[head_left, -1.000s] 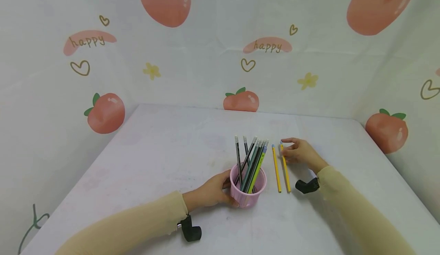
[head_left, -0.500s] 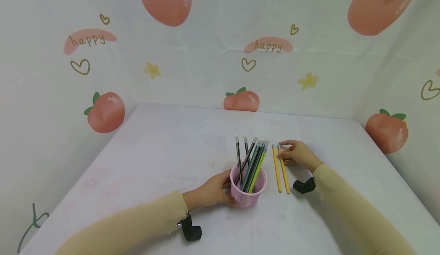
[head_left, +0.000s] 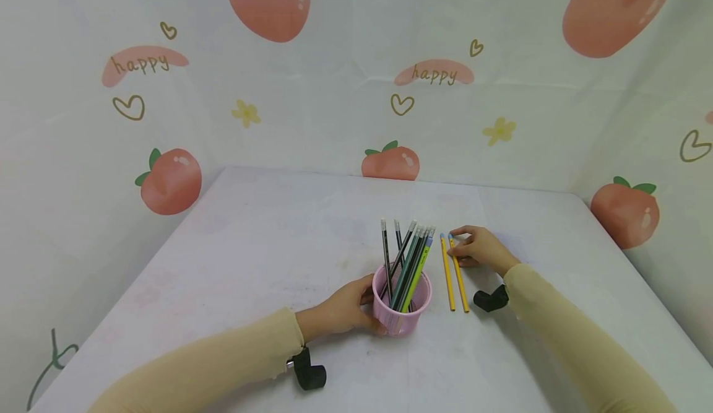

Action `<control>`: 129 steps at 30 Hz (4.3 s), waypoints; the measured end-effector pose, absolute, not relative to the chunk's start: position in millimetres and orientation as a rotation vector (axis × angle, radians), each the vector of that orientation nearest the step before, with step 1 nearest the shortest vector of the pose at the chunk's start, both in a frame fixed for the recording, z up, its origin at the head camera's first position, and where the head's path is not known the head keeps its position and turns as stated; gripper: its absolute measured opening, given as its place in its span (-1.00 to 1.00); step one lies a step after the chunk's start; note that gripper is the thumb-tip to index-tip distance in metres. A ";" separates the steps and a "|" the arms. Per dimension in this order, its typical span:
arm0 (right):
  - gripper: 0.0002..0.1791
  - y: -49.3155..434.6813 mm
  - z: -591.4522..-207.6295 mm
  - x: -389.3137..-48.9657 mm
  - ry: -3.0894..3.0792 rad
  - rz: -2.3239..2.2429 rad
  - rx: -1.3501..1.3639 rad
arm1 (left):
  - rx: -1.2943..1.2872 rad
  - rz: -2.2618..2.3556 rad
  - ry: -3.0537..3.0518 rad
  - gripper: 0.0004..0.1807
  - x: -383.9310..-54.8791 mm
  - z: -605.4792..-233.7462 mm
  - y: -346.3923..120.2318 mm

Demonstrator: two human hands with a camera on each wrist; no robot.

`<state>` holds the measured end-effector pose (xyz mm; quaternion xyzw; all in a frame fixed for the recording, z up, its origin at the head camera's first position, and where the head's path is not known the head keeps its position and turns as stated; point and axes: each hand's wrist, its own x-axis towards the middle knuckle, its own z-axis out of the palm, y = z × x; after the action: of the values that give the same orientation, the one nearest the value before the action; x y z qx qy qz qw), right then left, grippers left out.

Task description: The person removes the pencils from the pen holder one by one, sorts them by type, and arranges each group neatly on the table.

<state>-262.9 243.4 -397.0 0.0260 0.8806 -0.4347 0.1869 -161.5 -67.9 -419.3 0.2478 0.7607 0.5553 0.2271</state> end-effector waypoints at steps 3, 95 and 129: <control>-0.28 243.5 -397.6 -262.7 2.487 -1.227 0.064 | 0.688 1.527 2.099 0.00 -161.3 -418.8 -67.9; -0.61 190.3 -344.8 -167.2 2.408 -1.885 -0.714 | 0.685 1.533 2.091 0.01 -163.0 -421.2 -68.4; -0.53 178.0 -336.3 -156.0 2.296 -2.078 -0.919 | 0.694 1.529 2.104 0.01 -161.4 -420.5 -68.0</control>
<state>-156.0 178.0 -336.3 -0.2843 0.7100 -0.6427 -0.0443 -161.4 -68.0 -420.5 0.2513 0.7620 0.5537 0.2228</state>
